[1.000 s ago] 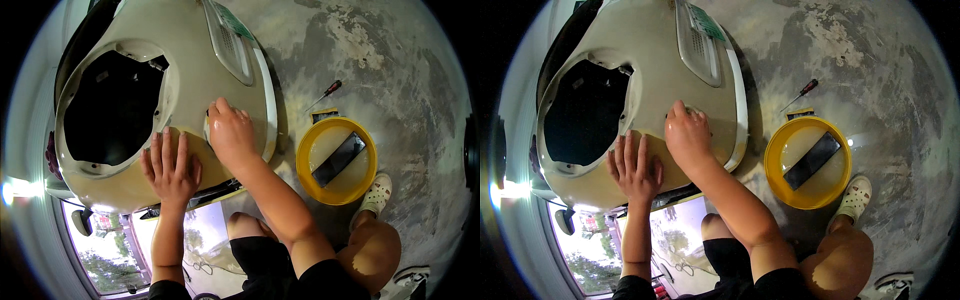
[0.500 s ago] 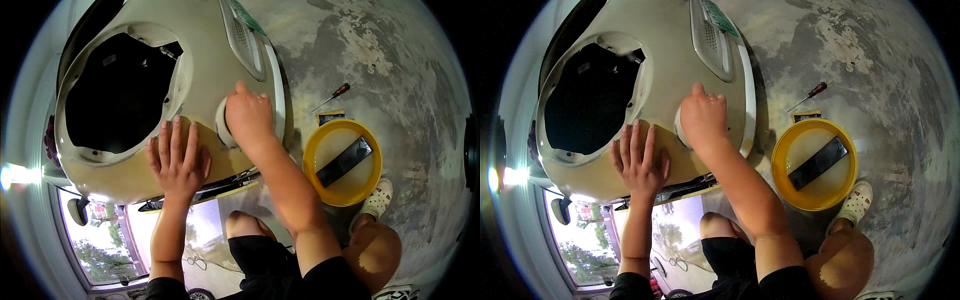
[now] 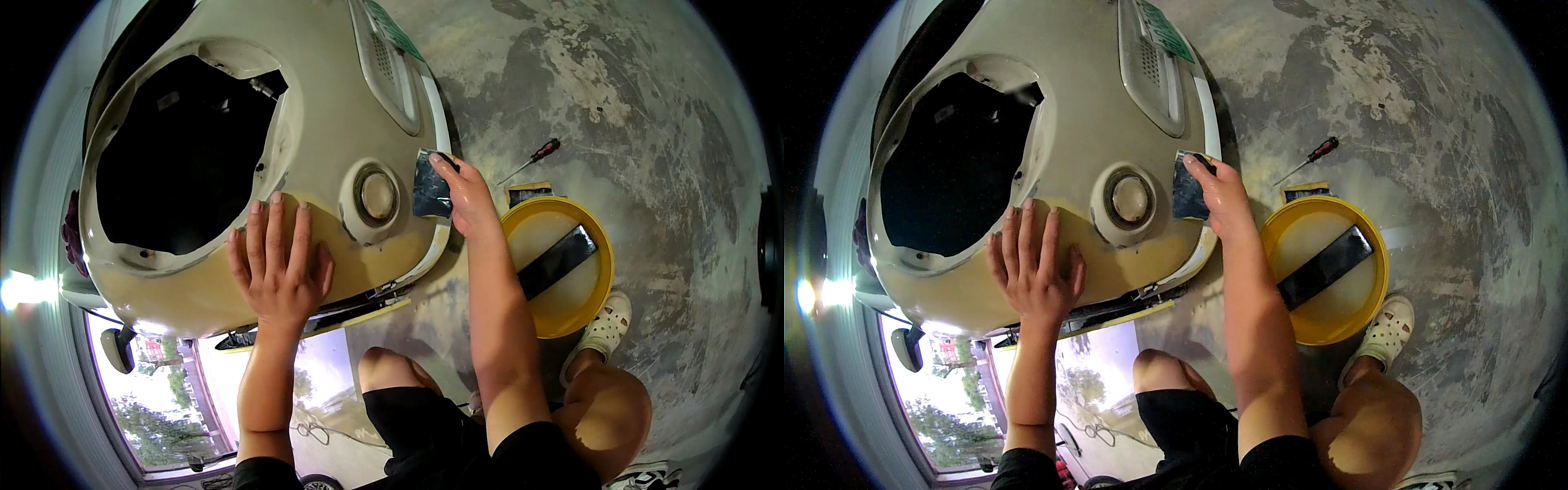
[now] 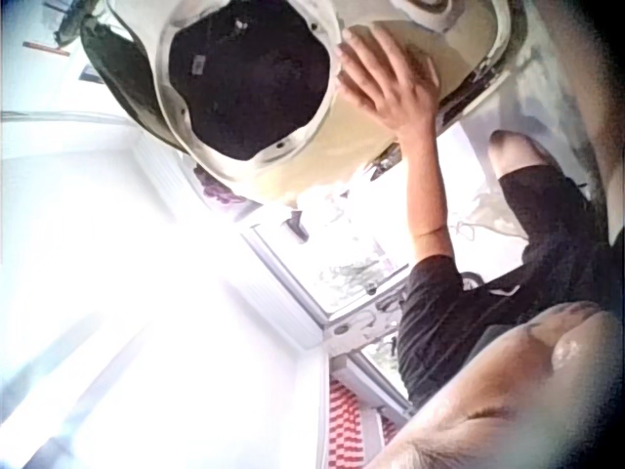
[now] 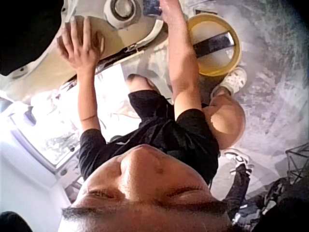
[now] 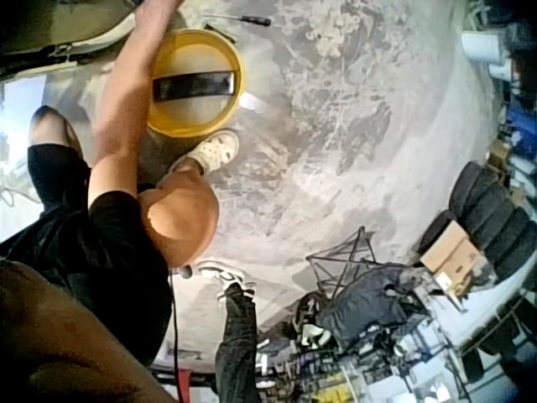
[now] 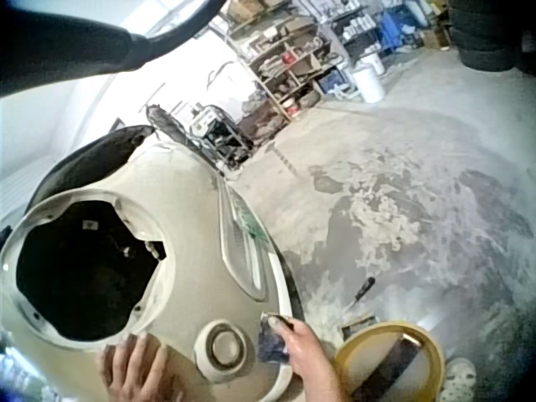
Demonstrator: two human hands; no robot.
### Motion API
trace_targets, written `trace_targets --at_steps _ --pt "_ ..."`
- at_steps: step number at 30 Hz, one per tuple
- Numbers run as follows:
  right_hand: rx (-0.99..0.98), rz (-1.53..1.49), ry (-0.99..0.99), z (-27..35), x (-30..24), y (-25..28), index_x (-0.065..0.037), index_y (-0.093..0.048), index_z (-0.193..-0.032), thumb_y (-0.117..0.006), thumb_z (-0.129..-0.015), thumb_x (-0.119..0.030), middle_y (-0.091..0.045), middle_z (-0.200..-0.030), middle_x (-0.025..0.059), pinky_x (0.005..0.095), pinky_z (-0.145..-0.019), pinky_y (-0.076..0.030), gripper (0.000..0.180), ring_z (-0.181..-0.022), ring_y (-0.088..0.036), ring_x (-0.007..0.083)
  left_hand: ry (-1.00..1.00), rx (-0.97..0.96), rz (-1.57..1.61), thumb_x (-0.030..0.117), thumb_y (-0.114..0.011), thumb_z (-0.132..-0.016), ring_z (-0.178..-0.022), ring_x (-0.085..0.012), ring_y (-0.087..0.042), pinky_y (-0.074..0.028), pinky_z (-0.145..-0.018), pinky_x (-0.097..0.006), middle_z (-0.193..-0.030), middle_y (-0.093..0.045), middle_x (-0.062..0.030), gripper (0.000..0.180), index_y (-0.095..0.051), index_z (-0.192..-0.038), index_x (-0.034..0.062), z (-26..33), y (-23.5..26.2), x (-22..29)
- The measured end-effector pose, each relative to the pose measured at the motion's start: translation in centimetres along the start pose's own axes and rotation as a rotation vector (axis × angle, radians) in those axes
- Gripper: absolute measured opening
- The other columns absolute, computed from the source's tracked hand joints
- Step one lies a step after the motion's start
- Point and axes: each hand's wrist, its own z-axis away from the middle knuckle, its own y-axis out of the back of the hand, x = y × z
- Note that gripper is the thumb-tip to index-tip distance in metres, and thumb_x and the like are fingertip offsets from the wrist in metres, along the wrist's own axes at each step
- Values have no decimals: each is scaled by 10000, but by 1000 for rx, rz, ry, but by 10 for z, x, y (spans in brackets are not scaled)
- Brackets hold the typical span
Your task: The person sands the surface of a white car bumper using a sanding block and water. They repeatedly dip the sanding block into a yellow bucket of water and rub it against the bumper's surface, focusing on the area around the fuel filler cap and the lower edge. The person uses a purple cloth to wipe the surface occasionally.
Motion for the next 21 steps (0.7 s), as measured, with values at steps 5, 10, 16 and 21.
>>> trace_targets --at_steps 5,10,16,21 --pt "-94 179 44 1 -3 -7 -9 -706 -1156 -786 -923 -127 -738 -1001 53 294 -763 -567 273 -841 -693 126 7 -8 58 304 -712 -842 -1481 -307 -442 -193 -1265 -515 -1546 -544 -99 584 -644 -1408 178 3 -3 1" --pt "-286 436 319 -6 -20 -21 -23 -693 -1077 -778 -910 -80 -714 -953 24 261 -779 -533 196 -837 -643 85 6 -4 47 311 -716 -840 -1480 -305 -442 -192 -1264 -512 -1549 -540 -96 582 -650 -1404 183 1 0 1" --pt "-274 697 452 -20 -20 -23 -14 -711 -994 -822 -882 -116 -712 -914 10 253 -758 -516 187 -812 -615 66 15 -11 40 317 -718 -840 -1475 -303 -447 -193 -1264 -511 -1548 -542 -93 580 -653 -1404 195 0 -2 1" --pt "-236 632 332 -22 -9 -22 -8 -749 -931 -881 -838 -159 -723 -812 9 254 -721 -520 222 -756 -620 65 17 -20 32 322 -717 -839 -1476 -301 -445 -190 -1267 -513 -1549 -542 -89 588 -649 -1411 201 2 -1 1"
